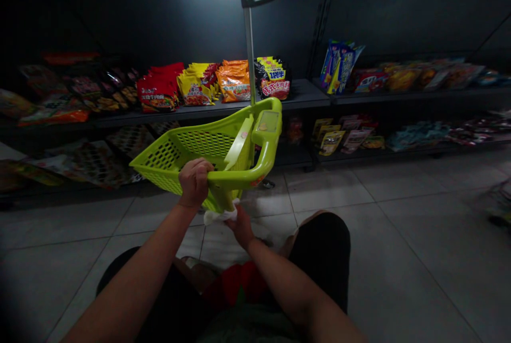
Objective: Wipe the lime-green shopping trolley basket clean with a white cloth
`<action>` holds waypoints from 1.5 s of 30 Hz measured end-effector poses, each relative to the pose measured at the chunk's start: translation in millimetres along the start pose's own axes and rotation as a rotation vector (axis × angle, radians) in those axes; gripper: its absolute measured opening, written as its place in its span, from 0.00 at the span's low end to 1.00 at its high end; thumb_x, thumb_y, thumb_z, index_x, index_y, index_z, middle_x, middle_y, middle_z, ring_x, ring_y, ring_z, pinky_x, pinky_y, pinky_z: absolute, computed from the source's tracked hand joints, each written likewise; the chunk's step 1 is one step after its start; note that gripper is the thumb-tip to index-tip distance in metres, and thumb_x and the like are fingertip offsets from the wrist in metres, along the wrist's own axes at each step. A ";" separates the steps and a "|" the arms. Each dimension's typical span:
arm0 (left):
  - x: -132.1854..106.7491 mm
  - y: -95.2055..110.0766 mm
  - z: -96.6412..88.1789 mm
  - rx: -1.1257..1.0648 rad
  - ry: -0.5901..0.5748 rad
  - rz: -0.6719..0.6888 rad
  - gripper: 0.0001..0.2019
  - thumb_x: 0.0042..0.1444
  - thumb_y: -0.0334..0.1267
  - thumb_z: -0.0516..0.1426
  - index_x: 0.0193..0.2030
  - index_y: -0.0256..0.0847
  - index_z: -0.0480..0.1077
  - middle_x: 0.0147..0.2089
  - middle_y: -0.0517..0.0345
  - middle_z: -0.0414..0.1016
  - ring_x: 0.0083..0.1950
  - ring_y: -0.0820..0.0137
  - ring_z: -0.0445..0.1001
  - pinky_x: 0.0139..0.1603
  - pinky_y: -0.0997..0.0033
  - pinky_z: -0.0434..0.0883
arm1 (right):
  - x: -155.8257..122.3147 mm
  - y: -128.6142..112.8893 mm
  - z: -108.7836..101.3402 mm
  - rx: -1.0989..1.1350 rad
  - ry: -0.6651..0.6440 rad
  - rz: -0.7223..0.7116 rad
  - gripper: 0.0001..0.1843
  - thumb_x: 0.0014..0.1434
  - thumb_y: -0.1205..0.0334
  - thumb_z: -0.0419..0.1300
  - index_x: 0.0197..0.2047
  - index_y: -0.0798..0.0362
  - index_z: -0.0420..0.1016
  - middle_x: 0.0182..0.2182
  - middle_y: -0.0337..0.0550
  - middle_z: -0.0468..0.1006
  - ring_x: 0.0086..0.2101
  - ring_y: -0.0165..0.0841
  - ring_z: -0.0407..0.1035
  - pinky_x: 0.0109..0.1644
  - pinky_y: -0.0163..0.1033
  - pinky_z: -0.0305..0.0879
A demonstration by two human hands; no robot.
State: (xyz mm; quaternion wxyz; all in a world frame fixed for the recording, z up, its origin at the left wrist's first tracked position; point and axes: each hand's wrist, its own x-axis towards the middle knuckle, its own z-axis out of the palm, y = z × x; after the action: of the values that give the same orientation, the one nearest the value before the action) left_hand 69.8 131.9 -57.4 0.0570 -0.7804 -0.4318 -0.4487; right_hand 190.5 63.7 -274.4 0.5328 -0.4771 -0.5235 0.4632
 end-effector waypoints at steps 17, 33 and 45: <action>-1.5 5.2 -21.8 -0.045 -0.085 0.005 0.19 0.69 0.39 0.42 0.26 0.44 0.62 0.26 0.57 0.65 0.31 0.66 0.67 0.37 0.66 0.62 | -0.9 -111.0 -13.6 0.320 0.064 -0.052 0.18 0.51 0.56 0.69 0.45 0.50 0.76 0.42 0.42 0.82 0.41 0.37 0.74 0.51 0.42 0.71; -2.0 7.3 -27.4 -0.126 -0.088 -0.042 0.20 0.68 0.39 0.43 0.23 0.45 0.60 0.25 0.57 0.63 0.31 0.66 0.66 0.36 0.65 0.62 | 97.6 -190.3 -34.5 0.317 0.071 -0.351 0.26 0.59 0.42 0.62 0.55 0.46 0.76 0.58 0.43 0.76 0.63 0.41 0.64 0.71 0.51 0.55; -12.0 -0.3 -44.3 -0.243 -0.127 -0.022 0.20 0.67 0.39 0.43 0.22 0.45 0.58 0.24 0.58 0.60 0.29 0.66 0.63 0.34 0.62 0.59 | 78.5 -190.8 -45.2 -0.028 0.100 -0.422 0.14 0.55 0.48 0.63 0.41 0.46 0.80 0.49 0.44 0.82 0.62 0.46 0.66 0.71 0.53 0.53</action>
State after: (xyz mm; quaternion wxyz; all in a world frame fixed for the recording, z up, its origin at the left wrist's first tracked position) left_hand 38.0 103.5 -40.2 -0.0701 -0.8036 -0.3856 -0.4479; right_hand 236.4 118.6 -75.6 0.6364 -0.3868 -0.5911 0.3099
